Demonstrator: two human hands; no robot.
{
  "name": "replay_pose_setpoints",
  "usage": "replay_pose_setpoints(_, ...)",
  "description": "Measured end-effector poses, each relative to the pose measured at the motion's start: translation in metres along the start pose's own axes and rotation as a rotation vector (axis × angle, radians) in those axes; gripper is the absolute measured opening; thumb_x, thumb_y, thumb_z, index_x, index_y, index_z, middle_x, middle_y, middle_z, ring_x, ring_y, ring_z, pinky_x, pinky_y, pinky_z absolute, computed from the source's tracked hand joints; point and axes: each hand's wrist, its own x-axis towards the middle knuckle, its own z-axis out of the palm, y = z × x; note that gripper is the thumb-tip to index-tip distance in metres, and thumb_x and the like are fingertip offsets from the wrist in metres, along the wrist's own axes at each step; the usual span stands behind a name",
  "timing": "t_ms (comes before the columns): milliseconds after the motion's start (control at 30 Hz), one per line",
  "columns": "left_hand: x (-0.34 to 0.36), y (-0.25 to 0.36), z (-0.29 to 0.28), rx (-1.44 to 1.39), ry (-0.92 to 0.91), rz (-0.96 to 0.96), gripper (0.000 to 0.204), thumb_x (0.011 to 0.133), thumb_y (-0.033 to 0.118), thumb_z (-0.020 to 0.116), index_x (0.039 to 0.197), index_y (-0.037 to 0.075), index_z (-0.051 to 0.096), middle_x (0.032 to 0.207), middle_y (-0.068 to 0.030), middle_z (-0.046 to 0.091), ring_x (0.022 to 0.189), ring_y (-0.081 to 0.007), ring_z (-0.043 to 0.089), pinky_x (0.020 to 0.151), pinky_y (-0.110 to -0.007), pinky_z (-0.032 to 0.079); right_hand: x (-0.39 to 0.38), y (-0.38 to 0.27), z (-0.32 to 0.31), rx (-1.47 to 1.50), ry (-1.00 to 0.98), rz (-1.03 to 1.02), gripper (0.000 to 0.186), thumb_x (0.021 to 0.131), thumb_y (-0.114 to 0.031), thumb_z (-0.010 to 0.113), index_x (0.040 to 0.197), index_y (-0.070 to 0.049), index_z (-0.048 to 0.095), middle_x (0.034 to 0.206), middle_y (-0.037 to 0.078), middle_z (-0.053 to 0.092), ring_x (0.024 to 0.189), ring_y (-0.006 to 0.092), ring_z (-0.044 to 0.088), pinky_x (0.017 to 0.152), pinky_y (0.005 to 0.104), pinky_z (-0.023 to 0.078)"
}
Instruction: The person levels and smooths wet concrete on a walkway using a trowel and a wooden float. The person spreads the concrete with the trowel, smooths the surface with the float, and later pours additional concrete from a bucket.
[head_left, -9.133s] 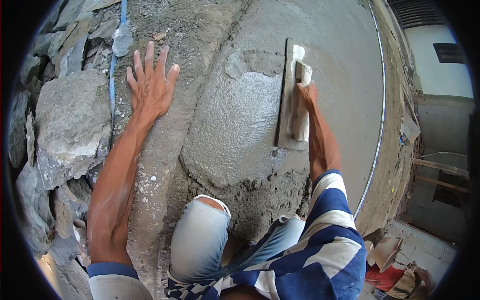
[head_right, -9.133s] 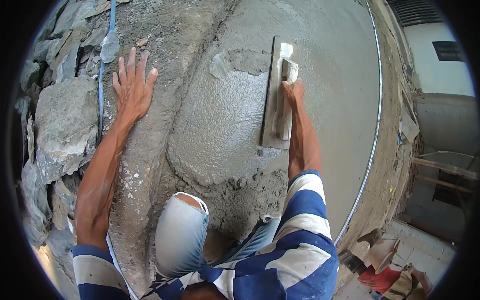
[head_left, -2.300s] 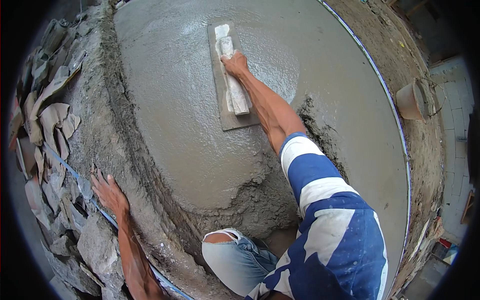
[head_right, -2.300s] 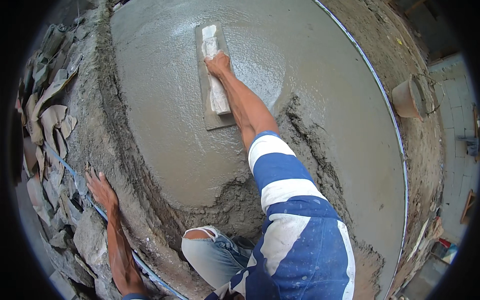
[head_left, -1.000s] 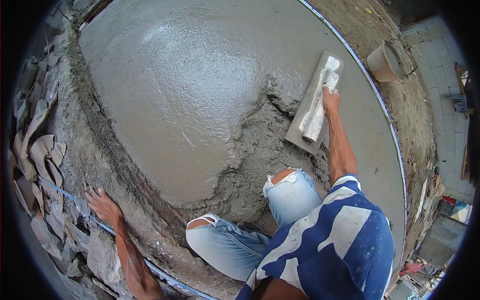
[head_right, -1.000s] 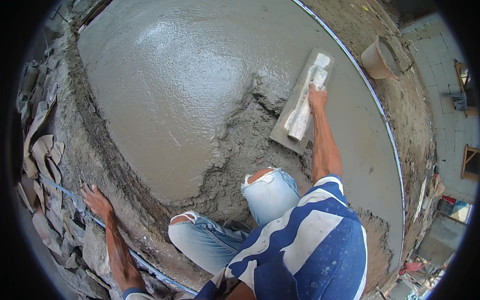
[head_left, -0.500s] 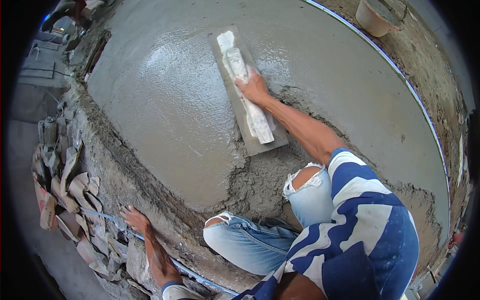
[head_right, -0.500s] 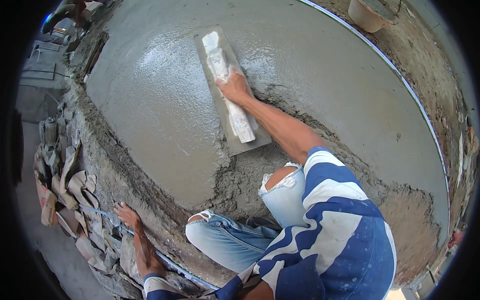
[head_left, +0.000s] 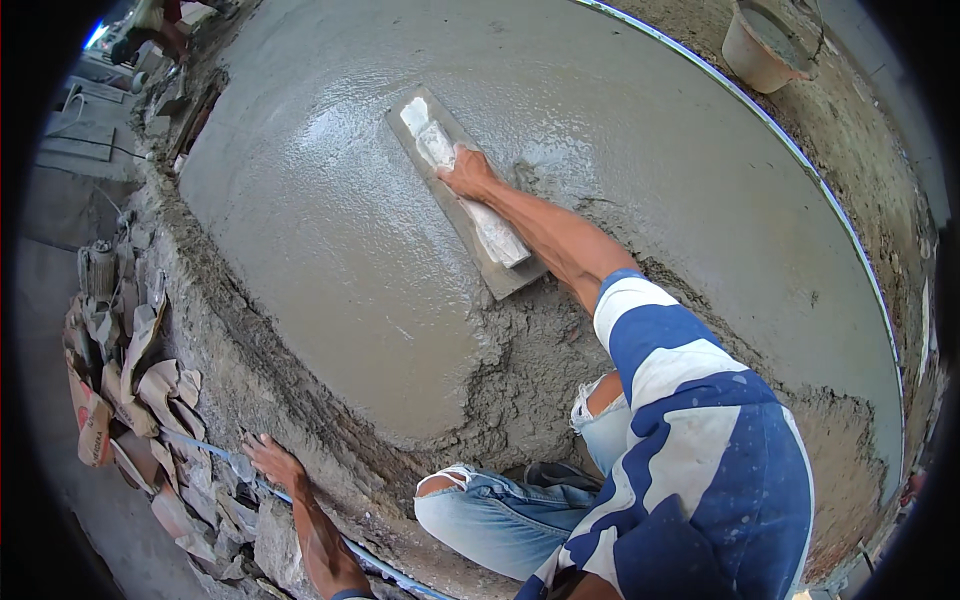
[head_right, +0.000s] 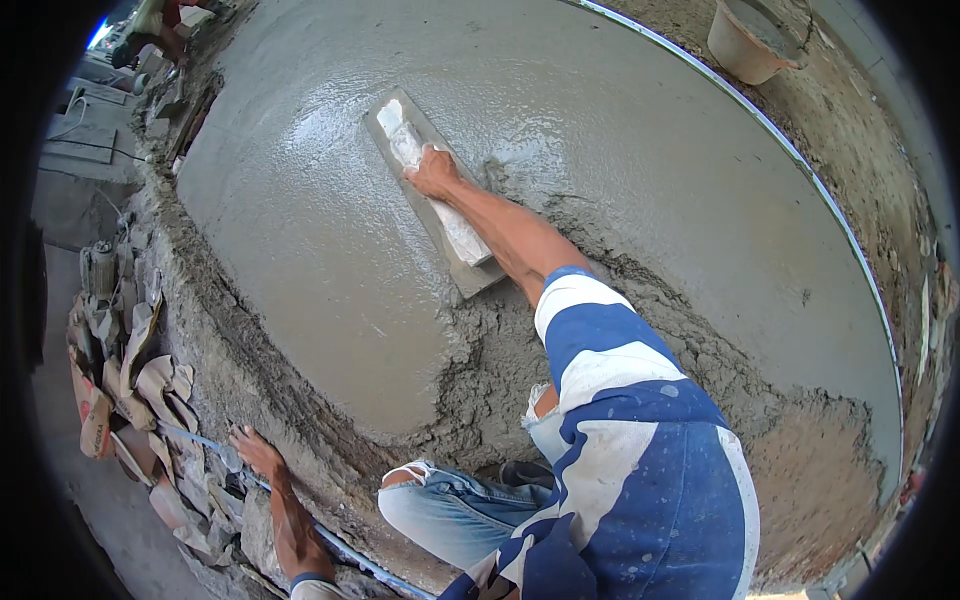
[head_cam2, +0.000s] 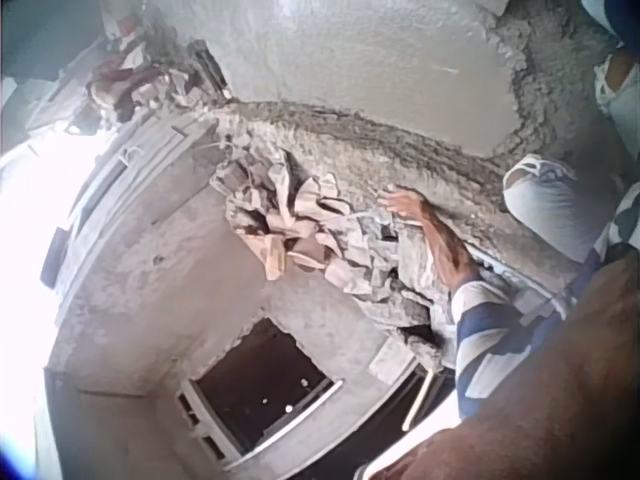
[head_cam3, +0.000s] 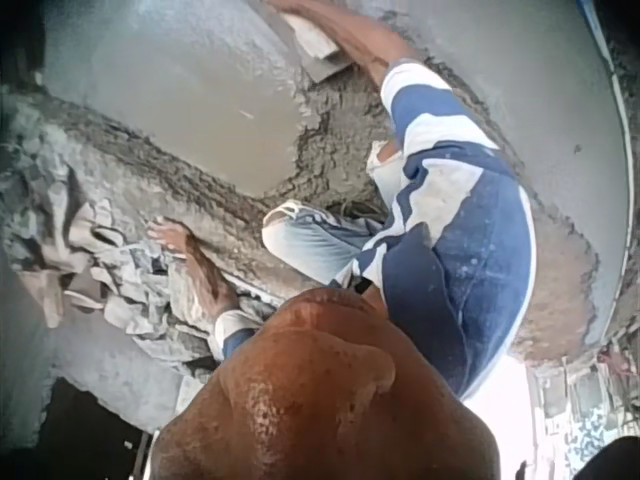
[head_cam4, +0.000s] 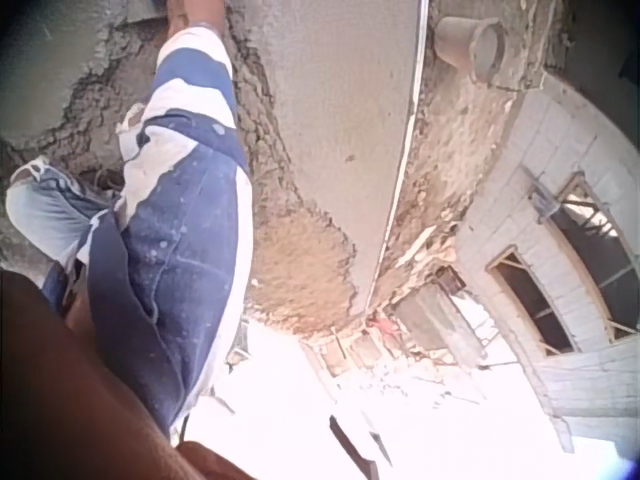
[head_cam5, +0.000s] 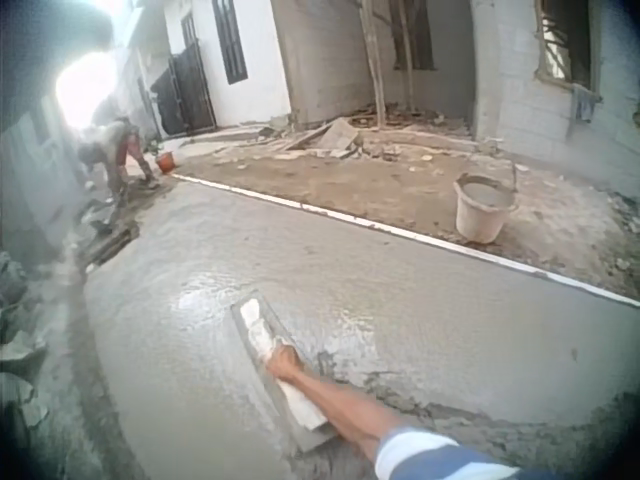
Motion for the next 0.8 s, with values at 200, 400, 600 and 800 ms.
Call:
replay_pose_setpoints(200,0.004,-0.005,0.009,-0.032,-0.003,0.022,0.065,0.099,0.059,0.024,0.151,0.021,0.028,0.159,-0.0085,0.018,0.143,-0.0414,0.016,0.110,-0.060,0.016,0.042,0.035,-0.046,0.050,0.141,0.115,0.066,0.078,-0.042,0.067,0.115,0.011,0.053,0.112,0.034,0.060,0.107,0.0432,0.060,0.093,0.0437,0.049)
replay_pose_setpoints(400,0.016,-0.029,0.008,-0.010,0.067,0.025,0.069,0.097,0.063,0.029,0.151,0.021,0.027,0.157,-0.0063,0.023,0.141,-0.0412,0.021,0.108,-0.060,0.021,0.051,0.073,-0.090,0.050,0.328,0.218,0.060,0.077,-0.038,0.067,0.112,0.010,0.057,0.110,0.032,0.062,0.106,0.0404,0.062,0.091,0.0425,0.049)
replay_pose_setpoints(600,-0.004,0.015,0.014,-0.004,0.019,0.014,0.067,0.098,0.062,0.027,0.150,0.021,0.029,0.157,-0.0056,0.024,0.140,-0.0400,0.023,0.107,-0.060,0.023,0.020,0.165,-0.163,-0.058,0.535,0.307,0.058,0.079,-0.039,0.067,0.111,0.009,0.057,0.101,0.028,0.066,0.088,0.0362,0.069,0.083,0.0414,0.053)
replay_pose_setpoints(800,-0.007,0.004,0.001,0.070,-0.005,0.000,0.059,0.100,0.057,0.025,0.150,0.026,0.029,0.158,-0.0050,0.020,0.141,-0.0428,0.021,0.107,-0.060,0.023,-0.122,0.204,-0.235,0.235,0.588,0.540,0.050,0.083,-0.033,0.068,0.111,0.007,0.056,0.092,0.023,0.067,0.065,0.0290,0.070,0.061,0.0389,0.056)
